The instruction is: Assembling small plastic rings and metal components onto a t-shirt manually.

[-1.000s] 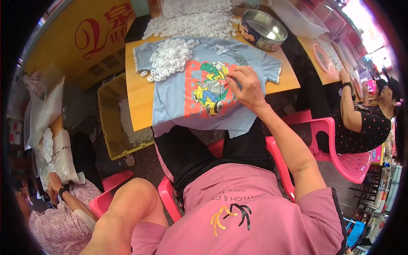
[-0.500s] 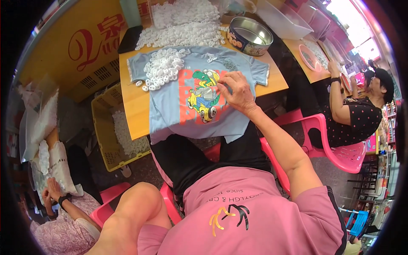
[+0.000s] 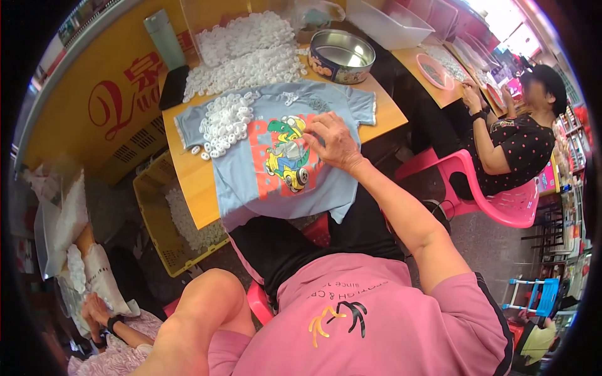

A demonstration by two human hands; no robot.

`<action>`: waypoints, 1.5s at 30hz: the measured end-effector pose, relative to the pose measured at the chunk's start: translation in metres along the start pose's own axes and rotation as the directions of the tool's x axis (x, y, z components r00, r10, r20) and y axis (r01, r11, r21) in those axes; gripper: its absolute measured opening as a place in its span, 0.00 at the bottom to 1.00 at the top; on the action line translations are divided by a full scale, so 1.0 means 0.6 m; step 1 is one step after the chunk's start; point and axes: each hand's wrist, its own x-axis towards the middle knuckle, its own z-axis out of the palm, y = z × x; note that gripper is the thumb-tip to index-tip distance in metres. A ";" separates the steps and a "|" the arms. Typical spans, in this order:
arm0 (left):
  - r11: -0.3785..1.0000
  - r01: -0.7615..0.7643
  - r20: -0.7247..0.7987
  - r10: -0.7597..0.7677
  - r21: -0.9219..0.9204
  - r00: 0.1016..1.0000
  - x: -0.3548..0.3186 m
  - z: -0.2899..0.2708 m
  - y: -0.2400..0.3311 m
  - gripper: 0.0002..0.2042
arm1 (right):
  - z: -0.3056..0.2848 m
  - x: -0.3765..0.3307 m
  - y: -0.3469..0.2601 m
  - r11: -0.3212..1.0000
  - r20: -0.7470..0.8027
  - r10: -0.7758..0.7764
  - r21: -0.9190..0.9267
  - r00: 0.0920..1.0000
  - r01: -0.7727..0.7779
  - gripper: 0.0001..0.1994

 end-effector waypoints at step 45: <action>0.554 -0.403 0.675 -0.480 0.728 0.560 -0.375 0.180 -0.377 0.14 | -0.004 0.003 -0.003 0.999 0.022 -0.006 -0.054 1.000 0.007 0.07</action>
